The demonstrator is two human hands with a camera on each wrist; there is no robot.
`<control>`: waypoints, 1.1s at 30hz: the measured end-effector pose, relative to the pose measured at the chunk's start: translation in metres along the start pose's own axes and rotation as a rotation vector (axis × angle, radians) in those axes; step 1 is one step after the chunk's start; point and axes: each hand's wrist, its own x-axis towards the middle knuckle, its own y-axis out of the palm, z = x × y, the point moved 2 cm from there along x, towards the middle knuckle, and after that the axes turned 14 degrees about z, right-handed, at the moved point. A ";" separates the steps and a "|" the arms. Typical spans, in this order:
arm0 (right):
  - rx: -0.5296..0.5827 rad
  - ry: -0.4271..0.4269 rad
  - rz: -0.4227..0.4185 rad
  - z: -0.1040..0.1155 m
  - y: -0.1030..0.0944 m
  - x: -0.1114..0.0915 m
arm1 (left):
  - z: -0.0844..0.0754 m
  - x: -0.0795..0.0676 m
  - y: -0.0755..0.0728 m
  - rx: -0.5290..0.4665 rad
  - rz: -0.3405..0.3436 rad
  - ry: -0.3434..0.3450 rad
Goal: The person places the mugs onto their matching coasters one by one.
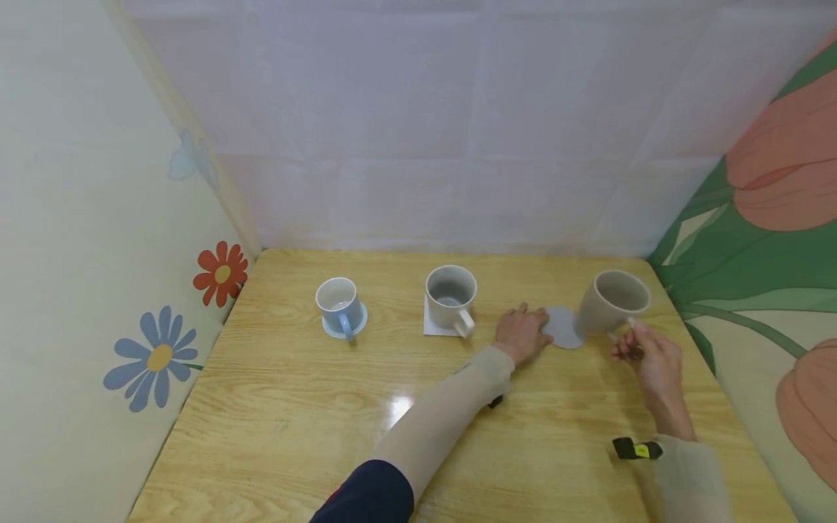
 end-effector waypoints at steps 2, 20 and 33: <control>0.001 0.006 -0.003 -0.001 0.000 0.000 | 0.000 0.000 0.000 -0.001 -0.011 0.004; 0.032 -0.008 0.048 -0.006 0.006 0.001 | 0.004 0.001 0.004 0.028 -0.029 0.017; 0.023 0.009 0.052 -0.010 0.009 0.002 | 0.006 0.003 0.007 -0.001 -0.001 0.012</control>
